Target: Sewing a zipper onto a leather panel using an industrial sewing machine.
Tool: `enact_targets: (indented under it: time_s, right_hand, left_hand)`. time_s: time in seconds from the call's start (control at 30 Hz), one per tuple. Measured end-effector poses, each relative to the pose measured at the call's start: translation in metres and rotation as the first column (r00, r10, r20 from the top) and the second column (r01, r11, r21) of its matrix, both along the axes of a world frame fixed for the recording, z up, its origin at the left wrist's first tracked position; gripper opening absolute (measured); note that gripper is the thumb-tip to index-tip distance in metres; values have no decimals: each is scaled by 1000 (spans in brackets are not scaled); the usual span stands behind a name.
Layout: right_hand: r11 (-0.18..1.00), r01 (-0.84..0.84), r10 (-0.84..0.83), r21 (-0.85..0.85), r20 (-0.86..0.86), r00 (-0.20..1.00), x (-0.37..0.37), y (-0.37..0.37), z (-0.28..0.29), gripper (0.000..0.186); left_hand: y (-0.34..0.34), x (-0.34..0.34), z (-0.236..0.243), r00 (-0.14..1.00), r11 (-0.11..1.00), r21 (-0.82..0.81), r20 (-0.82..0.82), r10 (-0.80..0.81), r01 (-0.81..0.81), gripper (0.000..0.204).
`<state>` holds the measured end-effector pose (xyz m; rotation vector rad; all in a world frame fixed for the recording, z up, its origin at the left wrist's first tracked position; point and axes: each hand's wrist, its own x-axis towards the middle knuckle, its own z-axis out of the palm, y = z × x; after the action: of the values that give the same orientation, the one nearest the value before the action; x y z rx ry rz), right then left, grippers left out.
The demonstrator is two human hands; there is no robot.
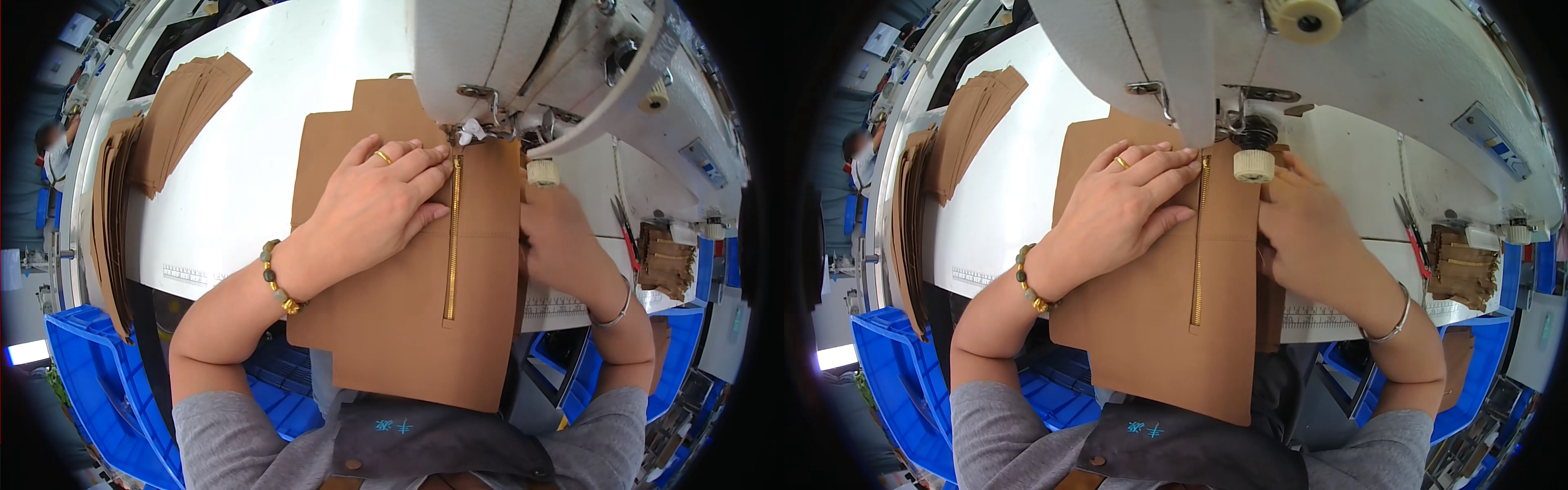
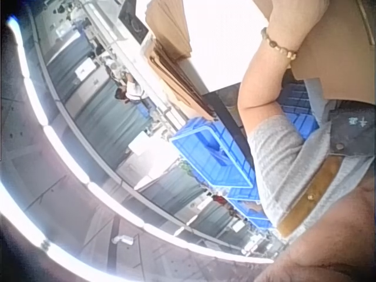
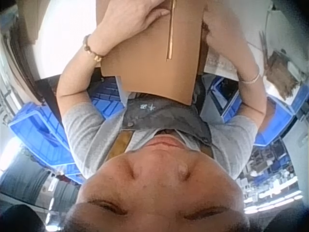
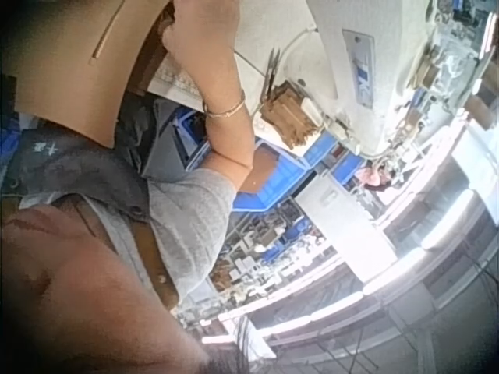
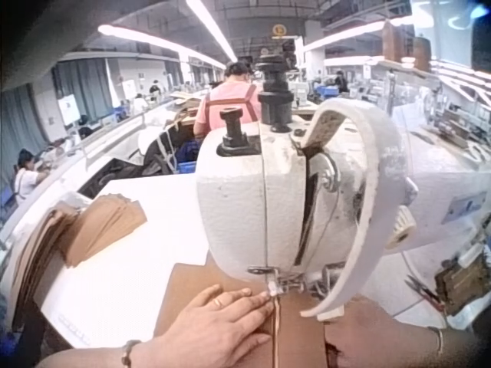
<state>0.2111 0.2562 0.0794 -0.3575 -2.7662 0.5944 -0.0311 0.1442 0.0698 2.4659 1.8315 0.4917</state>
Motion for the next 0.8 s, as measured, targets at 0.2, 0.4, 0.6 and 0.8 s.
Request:
enact_targets:
  time_s: [0.2, 0.4, 0.6, 0.8]
  right_hand:
    - [898, 416, -389, 147, -179, 904, 6, 9, 18, 12]
    - [954, 201, -154, 224, -212, 965, -14, -3, -10, 40]
    - [962, 104, -88, 254, -70, 994, -14, -3, -22, 66]
    - [952, 106, -94, 287, -57, 994, -15, -2, -23, 67]
  left_hand:
    - [0, -1, 0, 1000, 1000, -2, -3, -3, 3, 49]
    - [0, -2, 0, 1000, 1000, 19, 9, -24, 24, 55]
    - [0, -1, -1, 1000, 999, 26, 10, -22, 22, 56]
    - [-1, 2, -2, 1000, 999, 46, -13, -6, 6, 57]
